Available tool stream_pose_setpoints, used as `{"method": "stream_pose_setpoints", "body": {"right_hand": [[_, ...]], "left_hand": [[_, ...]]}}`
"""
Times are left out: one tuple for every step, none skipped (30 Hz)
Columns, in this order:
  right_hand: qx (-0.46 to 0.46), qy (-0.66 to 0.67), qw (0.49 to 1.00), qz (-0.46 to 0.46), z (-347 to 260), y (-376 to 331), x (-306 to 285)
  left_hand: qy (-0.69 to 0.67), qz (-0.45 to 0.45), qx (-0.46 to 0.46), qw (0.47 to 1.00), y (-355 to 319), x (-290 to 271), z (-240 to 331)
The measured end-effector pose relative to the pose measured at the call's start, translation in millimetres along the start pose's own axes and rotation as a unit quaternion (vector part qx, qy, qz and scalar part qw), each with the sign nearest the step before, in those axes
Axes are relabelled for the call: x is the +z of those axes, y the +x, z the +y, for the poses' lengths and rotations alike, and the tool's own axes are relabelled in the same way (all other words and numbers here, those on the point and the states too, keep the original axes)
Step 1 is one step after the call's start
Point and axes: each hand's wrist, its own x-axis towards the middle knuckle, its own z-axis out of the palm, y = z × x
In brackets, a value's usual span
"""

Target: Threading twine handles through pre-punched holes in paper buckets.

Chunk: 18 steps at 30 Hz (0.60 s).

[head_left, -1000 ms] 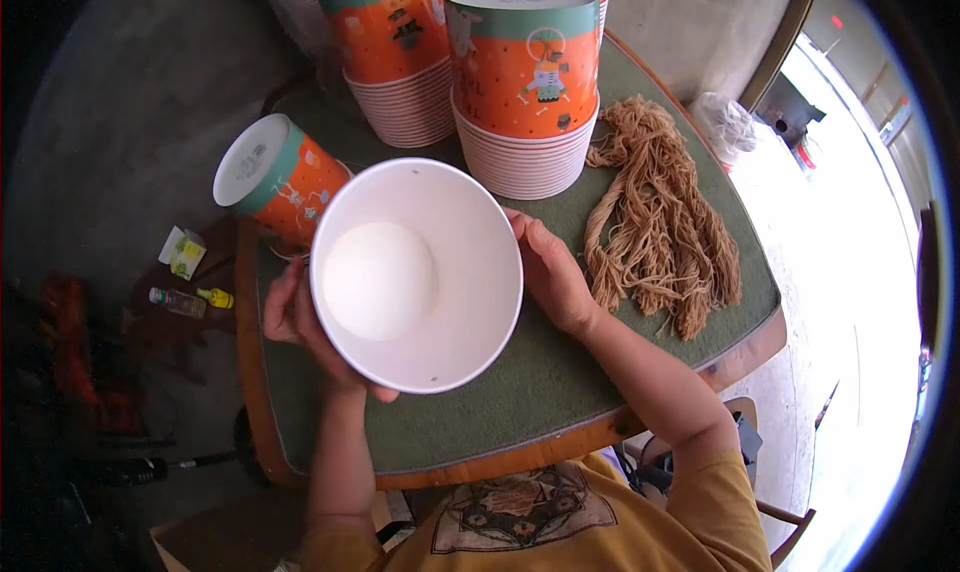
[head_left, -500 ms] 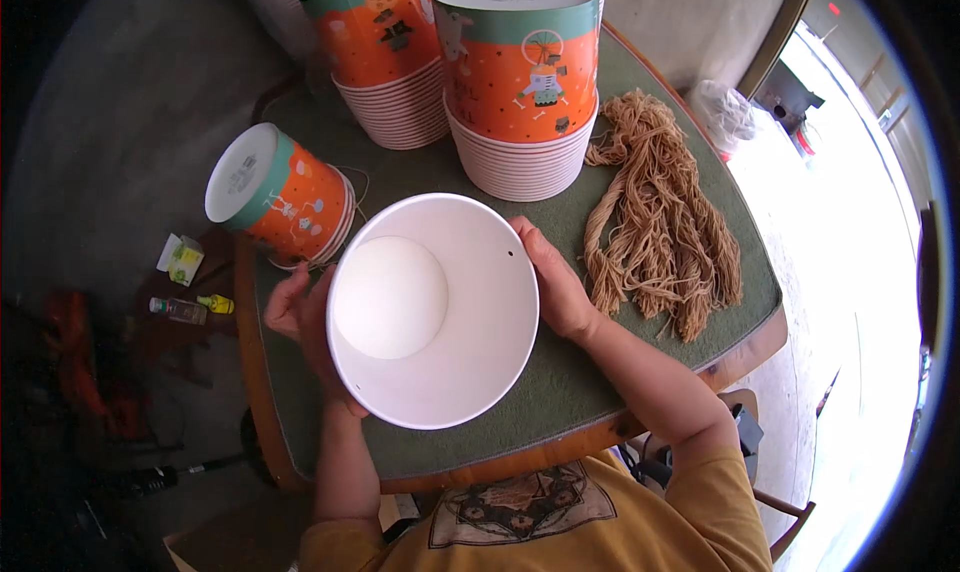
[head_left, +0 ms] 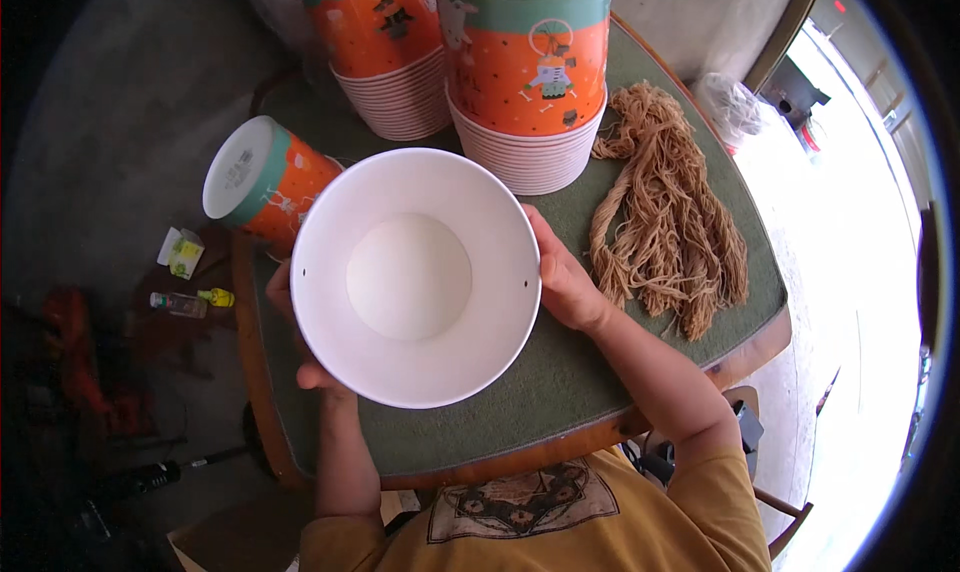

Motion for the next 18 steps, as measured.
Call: {"method": "stream_pose_setpoints", "body": {"right_hand": [[0.0,0.002,1.0,-0.002,-0.3,-0.5,1.3],[0.008,0.005,1.0,-0.018,-0.7,-1.3,3.0],[0.015,0.007,0.999,-0.033,-1.0,-1.7,4.2],[0.036,0.029,0.998,-0.039,-0.3,-1.9,3.2],[0.036,0.031,0.998,-0.041,1.3,-1.7,3.3],[0.031,0.025,0.998,-0.046,3.0,-2.0,3.5],[0.026,0.017,0.998,-0.051,3.6,-2.3,4.8],[0.026,0.015,0.998,-0.052,3.5,-2.0,6.3],[0.017,0.029,0.998,-0.053,3.1,-1.8,8.0],[0.007,0.044,0.998,-0.055,1.7,-1.7,8.4],[0.002,0.039,0.997,-0.062,3.6,-1.7,2.7],[-0.003,0.034,0.997,-0.068,4.5,-1.3,-3.5],[-0.052,-0.044,0.996,-0.06,-0.3,0.2,-3.6],[-0.063,-0.07,0.993,-0.07,0.0,-0.6,-7.5],[-0.074,-0.096,0.989,-0.08,0.5,-1.3,-10.9],[-0.087,-0.089,0.99,-0.067,-0.5,-1.1,-8.9],[-0.089,-0.092,0.989,-0.067,1.1,-1.7,-8.9],[-0.103,-0.108,0.987,-0.056,5.4,-1.9,-10.8]], "left_hand": [[0.003,0.001,0.001,1.0,1.4,1.7,-0.1],[-0.006,0.007,-0.017,1.0,3.2,3.5,-0.3],[-0.014,0.013,-0.035,0.999,4.8,5.3,-0.9],[-0.022,0.019,-0.053,0.998,6.0,7.0,-2.1],[-0.031,0.025,-0.071,0.997,7.0,8.1,-3.2],[-0.04,0.031,-0.088,0.995,8.4,8.8,-4.3],[-0.052,0.037,-0.106,0.992,9.2,8.6,-5.4],[-0.064,0.043,-0.123,0.989,10.1,8.7,-6.5],[-0.076,0.049,-0.141,0.986,11.0,8.9,-7.8],[-0.088,0.053,-0.156,0.982,12.9,10.1,-8.8],[-0.101,0.058,-0.172,0.978,13.6,11.2,-9.9],[-0.113,0.062,-0.187,0.974,13.8,11.8,-11.2],[-0.126,0.066,-0.201,0.969,14.2,11.9,-12.6],[-0.139,0.07,-0.215,0.964,13.8,11.9,-13.7],[-0.152,0.074,-0.229,0.959,14.1,12.4,-14.9],[-0.165,0.078,-0.243,0.953,15.0,13.2,-16.1],[-0.178,0.081,-0.258,0.946,15.6,14.8,-16.9],[-0.191,0.084,-0.272,0.939,16.1,16.0,-17.4]]}}
